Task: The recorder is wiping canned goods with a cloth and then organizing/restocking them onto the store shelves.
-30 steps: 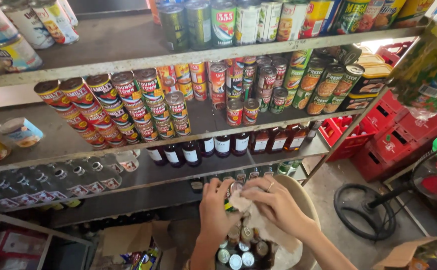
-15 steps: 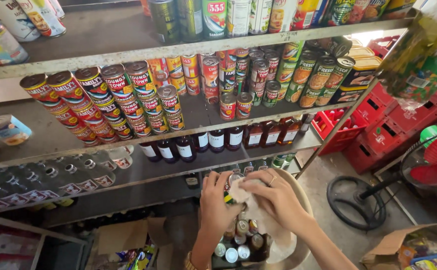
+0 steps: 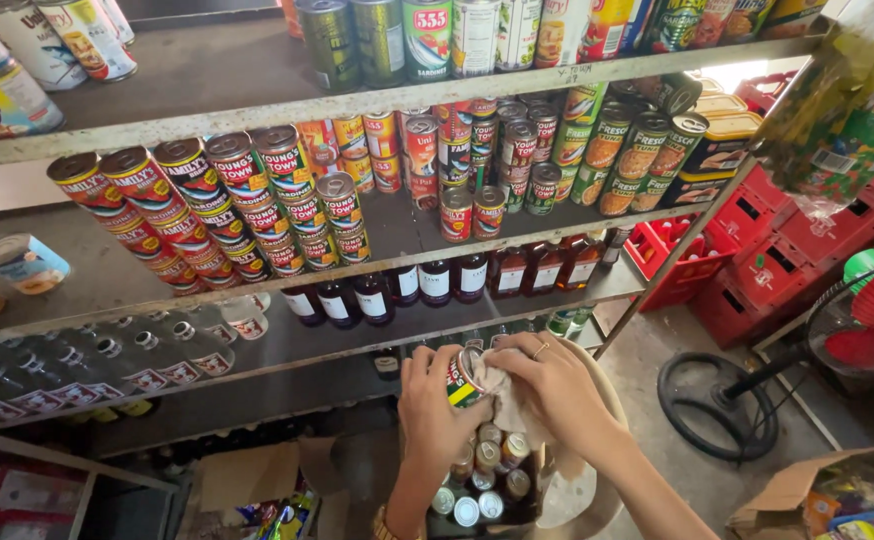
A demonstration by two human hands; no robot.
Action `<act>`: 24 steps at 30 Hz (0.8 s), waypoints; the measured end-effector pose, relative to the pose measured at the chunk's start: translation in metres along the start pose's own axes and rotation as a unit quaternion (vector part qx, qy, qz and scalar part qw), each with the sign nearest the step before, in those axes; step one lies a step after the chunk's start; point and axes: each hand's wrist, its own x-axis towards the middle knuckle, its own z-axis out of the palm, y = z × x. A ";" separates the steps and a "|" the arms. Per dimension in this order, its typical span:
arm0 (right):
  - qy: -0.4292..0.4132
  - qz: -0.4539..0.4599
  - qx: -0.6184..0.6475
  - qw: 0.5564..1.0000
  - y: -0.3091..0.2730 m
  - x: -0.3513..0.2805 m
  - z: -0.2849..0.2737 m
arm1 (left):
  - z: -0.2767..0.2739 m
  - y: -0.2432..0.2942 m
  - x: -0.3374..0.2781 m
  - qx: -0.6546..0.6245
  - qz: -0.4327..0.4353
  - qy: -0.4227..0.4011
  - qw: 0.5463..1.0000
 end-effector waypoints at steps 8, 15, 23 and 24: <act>-0.008 -0.042 0.103 0.994 -0.007 0.002 0.002 | 0.011 -0.019 -0.007 0.012 0.034 0.026 0.999; -0.052 0.016 0.042 0.998 0.000 0.011 -0.011 | 0.008 -0.011 0.002 -0.062 -0.028 0.068 0.995; 0.076 0.077 0.165 0.980 0.023 -0.004 0.013 | 0.062 -0.082 0.019 -0.555 -0.286 0.024 0.780; 0.092 0.013 0.121 0.988 0.022 -0.007 0.021 | 0.052 -0.068 0.023 -0.632 -0.359 -0.011 0.687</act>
